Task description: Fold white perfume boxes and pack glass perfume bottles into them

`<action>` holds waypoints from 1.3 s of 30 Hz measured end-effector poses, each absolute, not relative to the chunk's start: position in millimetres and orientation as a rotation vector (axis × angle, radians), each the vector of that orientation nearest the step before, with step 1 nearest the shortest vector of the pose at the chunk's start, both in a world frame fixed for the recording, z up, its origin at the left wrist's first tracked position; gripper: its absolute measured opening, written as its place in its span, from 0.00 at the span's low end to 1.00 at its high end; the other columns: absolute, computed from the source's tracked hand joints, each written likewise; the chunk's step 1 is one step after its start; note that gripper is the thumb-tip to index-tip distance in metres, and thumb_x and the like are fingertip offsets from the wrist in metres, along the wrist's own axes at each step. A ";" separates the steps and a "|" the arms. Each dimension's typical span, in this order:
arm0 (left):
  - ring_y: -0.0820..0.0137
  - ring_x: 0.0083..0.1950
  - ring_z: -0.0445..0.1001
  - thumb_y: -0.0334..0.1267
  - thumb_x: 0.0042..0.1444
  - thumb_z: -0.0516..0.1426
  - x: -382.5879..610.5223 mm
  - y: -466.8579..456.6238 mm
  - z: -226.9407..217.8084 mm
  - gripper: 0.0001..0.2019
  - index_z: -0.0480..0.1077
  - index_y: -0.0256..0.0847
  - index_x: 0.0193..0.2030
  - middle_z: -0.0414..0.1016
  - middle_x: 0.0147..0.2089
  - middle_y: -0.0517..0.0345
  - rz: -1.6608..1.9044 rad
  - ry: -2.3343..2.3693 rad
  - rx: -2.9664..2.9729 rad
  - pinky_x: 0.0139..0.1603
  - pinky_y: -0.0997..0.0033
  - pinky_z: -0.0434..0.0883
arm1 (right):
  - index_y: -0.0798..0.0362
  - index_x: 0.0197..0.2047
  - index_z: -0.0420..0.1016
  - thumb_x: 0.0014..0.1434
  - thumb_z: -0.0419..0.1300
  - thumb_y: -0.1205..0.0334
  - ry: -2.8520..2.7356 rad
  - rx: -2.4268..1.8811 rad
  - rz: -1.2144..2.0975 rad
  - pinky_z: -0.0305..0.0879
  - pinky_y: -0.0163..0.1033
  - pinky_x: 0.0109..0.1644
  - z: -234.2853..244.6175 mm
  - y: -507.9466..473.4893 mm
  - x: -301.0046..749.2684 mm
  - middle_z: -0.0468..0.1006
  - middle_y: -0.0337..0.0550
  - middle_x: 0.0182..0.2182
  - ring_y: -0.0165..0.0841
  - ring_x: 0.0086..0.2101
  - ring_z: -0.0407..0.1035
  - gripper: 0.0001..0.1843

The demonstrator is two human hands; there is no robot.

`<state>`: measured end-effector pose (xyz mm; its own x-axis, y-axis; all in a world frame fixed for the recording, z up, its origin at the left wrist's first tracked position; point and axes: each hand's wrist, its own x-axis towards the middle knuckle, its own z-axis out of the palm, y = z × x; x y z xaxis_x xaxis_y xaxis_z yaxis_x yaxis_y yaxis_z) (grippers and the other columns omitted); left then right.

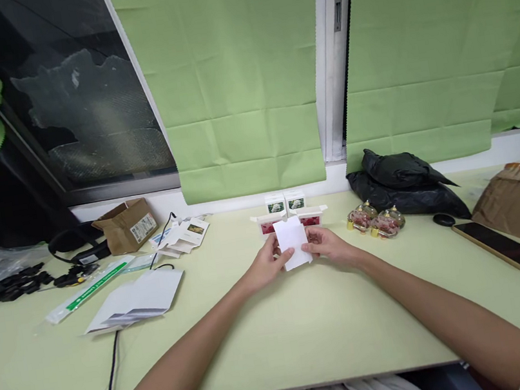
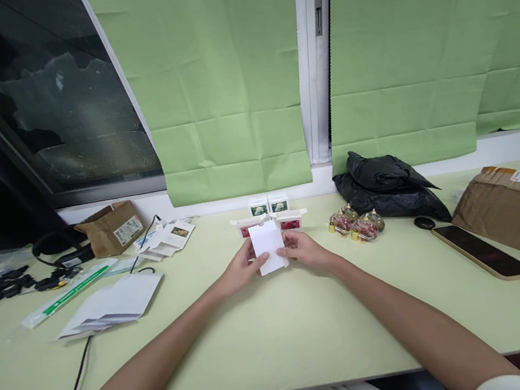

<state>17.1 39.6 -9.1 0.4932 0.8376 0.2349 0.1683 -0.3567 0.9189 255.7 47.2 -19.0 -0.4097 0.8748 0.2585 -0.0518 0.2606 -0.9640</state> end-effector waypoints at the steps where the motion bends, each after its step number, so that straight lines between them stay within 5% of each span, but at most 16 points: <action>1: 0.57 0.52 0.77 0.56 0.65 0.60 16.7 39.7 -9.2 0.30 0.62 0.40 0.65 0.74 0.58 0.42 0.903 0.861 1.853 0.38 0.64 0.77 | 0.54 0.44 0.74 0.53 0.75 0.44 -1.627 -0.774 1.295 0.56 0.35 0.30 -18.1 46.0 255.0 0.74 0.39 0.34 0.30 0.30 0.64 0.26; 5: 0.58 0.52 0.77 0.55 0.64 0.60 15.9 36.1 -6.5 0.29 0.65 0.42 0.66 0.76 0.58 0.47 0.911 0.874 1.961 0.48 0.60 0.77 | 0.54 0.46 0.77 0.52 0.76 0.46 -1.614 -0.768 1.335 0.60 0.36 0.33 -14.5 41.5 252.8 0.78 0.43 0.37 0.33 0.33 0.68 0.27; 12: 0.61 0.44 0.78 0.55 0.63 0.60 15.4 27.4 1.3 0.30 0.65 0.42 0.66 0.80 0.53 0.49 0.903 0.945 2.084 0.42 0.63 0.76 | 0.54 0.51 0.77 0.54 0.74 0.46 -1.640 -0.739 1.350 0.67 0.42 0.42 -16.4 40.8 251.5 0.80 0.47 0.44 0.40 0.41 0.72 0.28; 23: 0.65 0.35 0.75 0.54 0.65 0.59 4.8 33.8 2.2 0.23 0.69 0.42 0.58 0.79 0.45 0.53 0.898 1.076 2.229 0.36 0.66 0.72 | 0.50 0.42 0.76 0.64 0.65 0.45 -1.937 -0.957 0.627 0.57 0.39 0.36 -14.6 31.8 251.3 0.73 0.39 0.34 0.34 0.32 0.62 0.16; 30: 0.56 0.55 0.78 0.55 0.63 0.62 9.5 45.9 -6.2 0.36 0.56 0.41 0.71 0.76 0.61 0.43 0.975 0.782 1.817 0.49 0.61 0.77 | 0.48 0.53 0.71 0.64 0.63 0.40 -1.674 -0.804 1.054 0.61 0.37 0.32 -20.2 40.7 250.4 0.72 0.39 0.37 0.31 0.29 0.65 0.23; 39: 0.59 0.48 0.79 0.60 0.61 0.62 8.8 48.3 -0.7 0.32 0.68 0.38 0.62 0.79 0.56 0.44 0.868 0.707 1.695 0.41 0.64 0.77 | 0.51 0.40 0.74 0.53 0.72 0.37 -1.533 -0.843 1.264 0.57 0.35 0.27 -14.2 50.6 261.7 0.70 0.34 0.26 0.28 0.23 0.62 0.27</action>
